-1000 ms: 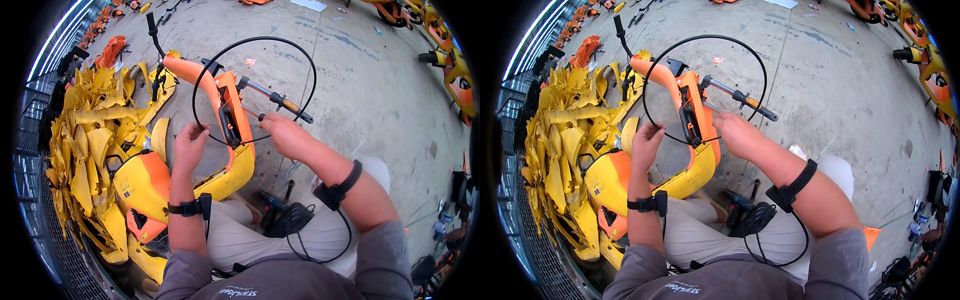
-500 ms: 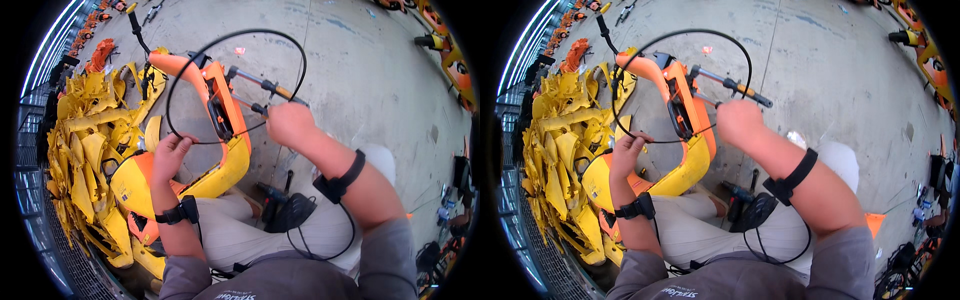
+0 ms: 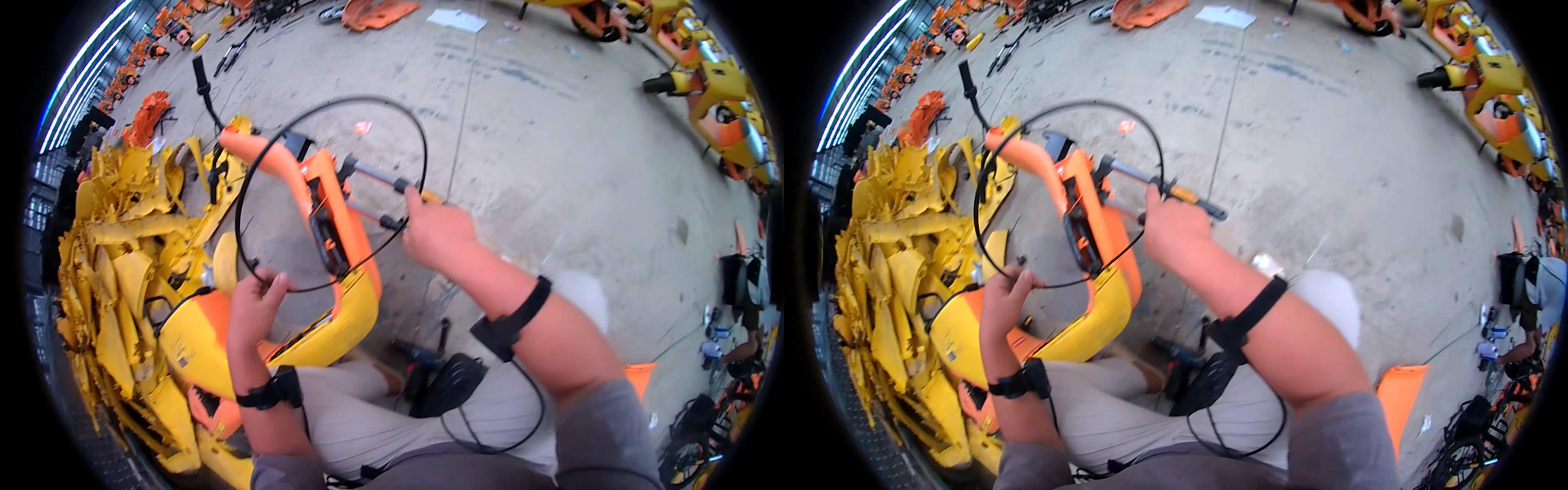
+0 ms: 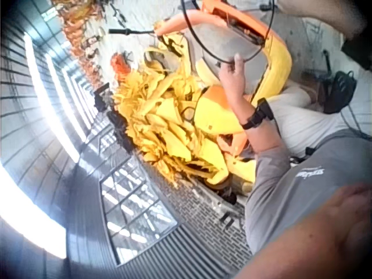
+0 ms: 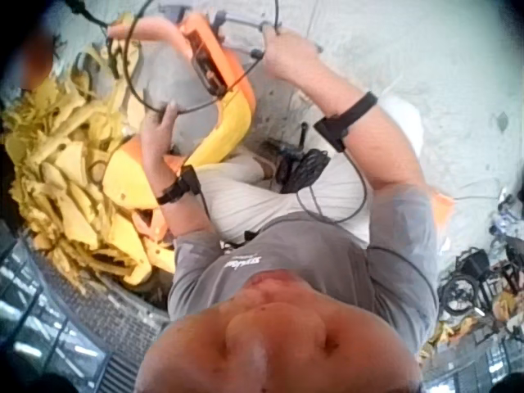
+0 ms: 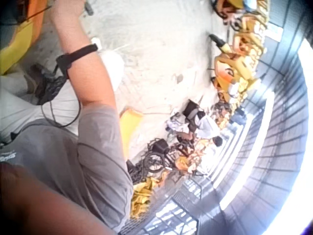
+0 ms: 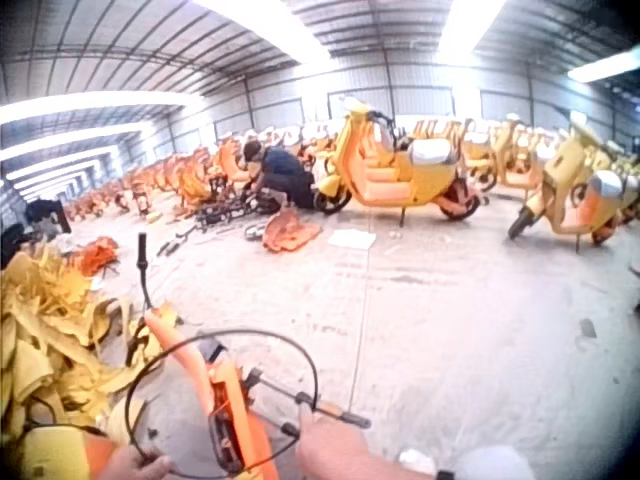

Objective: The person routes a black electrical cable through the frame and handlebar of a scooter and connects it by hand.

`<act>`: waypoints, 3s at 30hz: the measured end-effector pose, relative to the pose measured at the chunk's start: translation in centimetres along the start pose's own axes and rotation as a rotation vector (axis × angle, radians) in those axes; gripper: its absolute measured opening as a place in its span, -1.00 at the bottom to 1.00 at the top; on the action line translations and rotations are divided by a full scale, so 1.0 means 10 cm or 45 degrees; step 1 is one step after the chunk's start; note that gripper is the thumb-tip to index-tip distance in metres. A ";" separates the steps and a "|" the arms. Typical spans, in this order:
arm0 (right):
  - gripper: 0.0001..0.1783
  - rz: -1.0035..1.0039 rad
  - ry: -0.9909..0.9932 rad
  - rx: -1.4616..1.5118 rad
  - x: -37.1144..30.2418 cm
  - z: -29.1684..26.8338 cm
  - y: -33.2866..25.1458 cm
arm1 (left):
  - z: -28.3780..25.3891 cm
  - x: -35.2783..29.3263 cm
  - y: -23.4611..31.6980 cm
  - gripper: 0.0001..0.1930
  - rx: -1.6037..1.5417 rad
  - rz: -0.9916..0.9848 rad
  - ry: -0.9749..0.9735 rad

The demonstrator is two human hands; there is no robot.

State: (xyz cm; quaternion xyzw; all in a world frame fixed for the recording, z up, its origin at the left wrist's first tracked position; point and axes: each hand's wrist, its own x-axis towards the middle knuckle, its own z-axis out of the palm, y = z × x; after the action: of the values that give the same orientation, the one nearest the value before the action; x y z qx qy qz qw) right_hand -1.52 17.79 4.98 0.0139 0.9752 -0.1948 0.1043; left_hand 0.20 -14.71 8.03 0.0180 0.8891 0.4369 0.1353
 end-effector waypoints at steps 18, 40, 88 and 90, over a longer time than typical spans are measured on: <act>-0.55 0.019 0.060 -0.094 0.09 0.14 0.22 | -0.18 -0.06 -0.11 -0.82 -0.205 -0.143 -0.194; -0.76 0.060 0.038 -0.099 0.02 0.10 0.12 | -0.12 0.11 -0.21 -0.47 -0.128 -0.289 -0.061; -0.61 -0.124 0.181 -0.131 -0.11 0.16 0.10 | 0.15 0.12 -0.29 -0.56 0.033 -0.260 0.215; -0.61 -0.108 0.188 -0.174 -0.22 0.07 0.05 | 0.14 0.11 -0.22 -0.58 0.052 -0.258 0.214</act>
State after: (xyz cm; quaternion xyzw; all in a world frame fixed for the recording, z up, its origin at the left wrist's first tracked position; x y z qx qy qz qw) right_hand 0.81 18.04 4.65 -0.0203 0.9909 -0.1306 0.0245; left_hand -0.36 -14.87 5.24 -0.1059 0.9033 0.4026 0.1035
